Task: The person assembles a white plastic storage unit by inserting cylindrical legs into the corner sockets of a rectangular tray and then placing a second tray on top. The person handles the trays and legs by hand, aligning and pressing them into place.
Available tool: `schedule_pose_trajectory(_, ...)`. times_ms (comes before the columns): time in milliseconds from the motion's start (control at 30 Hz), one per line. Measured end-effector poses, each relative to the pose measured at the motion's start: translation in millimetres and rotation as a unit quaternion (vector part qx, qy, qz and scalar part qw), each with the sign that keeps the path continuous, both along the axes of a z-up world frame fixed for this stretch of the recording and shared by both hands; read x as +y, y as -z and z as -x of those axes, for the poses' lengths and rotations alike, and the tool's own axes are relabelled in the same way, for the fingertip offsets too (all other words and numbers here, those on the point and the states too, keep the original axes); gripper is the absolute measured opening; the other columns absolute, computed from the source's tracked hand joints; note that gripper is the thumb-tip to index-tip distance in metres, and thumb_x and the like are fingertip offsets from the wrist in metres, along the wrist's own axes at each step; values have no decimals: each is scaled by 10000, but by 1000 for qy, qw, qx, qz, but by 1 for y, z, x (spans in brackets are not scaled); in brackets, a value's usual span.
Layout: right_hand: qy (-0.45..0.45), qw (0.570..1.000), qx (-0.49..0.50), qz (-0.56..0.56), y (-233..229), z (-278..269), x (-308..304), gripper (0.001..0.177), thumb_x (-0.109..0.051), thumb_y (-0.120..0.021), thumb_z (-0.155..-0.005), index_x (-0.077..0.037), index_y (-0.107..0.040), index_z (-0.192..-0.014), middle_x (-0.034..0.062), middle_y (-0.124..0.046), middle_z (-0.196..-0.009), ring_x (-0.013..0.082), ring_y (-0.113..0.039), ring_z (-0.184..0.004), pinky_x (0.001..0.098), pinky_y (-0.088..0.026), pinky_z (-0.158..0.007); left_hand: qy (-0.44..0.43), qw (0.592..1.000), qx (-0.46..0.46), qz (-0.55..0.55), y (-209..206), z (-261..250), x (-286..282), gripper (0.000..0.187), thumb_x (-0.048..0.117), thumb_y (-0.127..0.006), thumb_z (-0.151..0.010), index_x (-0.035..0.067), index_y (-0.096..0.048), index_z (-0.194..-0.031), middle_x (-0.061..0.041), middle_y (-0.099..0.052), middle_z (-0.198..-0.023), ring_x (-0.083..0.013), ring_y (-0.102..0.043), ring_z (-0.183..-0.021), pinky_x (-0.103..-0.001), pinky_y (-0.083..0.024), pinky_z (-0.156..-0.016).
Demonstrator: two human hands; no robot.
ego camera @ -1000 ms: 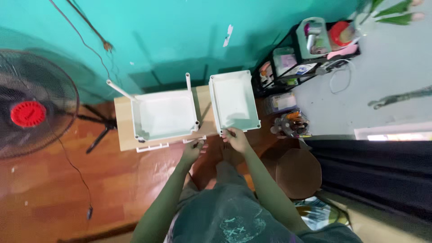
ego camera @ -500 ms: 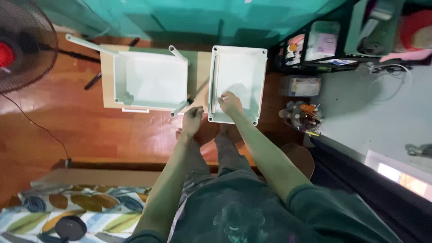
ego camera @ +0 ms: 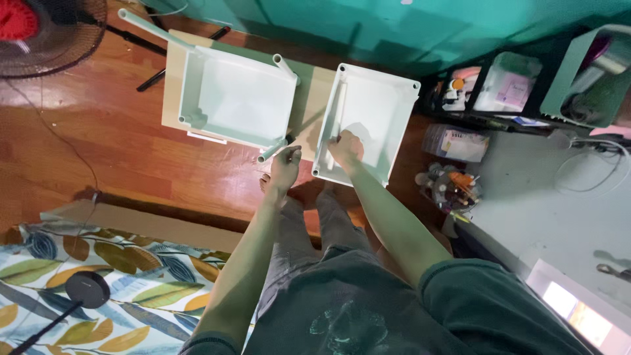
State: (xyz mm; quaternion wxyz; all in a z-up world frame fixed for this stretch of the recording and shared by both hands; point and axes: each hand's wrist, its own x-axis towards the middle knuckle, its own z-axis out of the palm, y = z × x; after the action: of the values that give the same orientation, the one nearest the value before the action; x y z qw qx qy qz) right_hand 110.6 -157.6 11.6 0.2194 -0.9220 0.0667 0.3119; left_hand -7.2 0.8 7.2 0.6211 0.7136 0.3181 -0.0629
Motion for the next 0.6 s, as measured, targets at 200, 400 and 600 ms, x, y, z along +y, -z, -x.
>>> schedule_pose_trajectory(200,-11,991,-87,-104,-78,9,-22,256,-296,-673,-844,-69,-607,-944,111,-702,-803,253,-697,-727,355,-543,-680,14,998,-17,57,-78,8,-7,317,231,-556,-983,2,-660,-1177,-95,-728,-997,-160,-637,-843,-279,-515,-748)
schedule_pose_trajectory(400,-141,932,-105,-316,-203,25,-6,206,-206,-654,-926,-39,-597,-1033,86,-625,-665,155,-571,-563,301,-458,-557,-122,967,-158,156,-189,5,7,356,250,-510,-1012,-39,-627,-1184,-90,-707,-1050,-145,-679,-904,-268,-556,-794)
schedule_pose_trajectory(600,-259,895,-52,-359,-252,36,32,271,-214,-659,-939,-46,-647,-1151,45,-670,-774,111,-615,-631,264,-503,-614,-268,901,-266,214,-249,19,48,331,203,-573,-967,-71,-638,-1139,-111,-723,-1053,-161,-683,-892,-304,-603,-805)
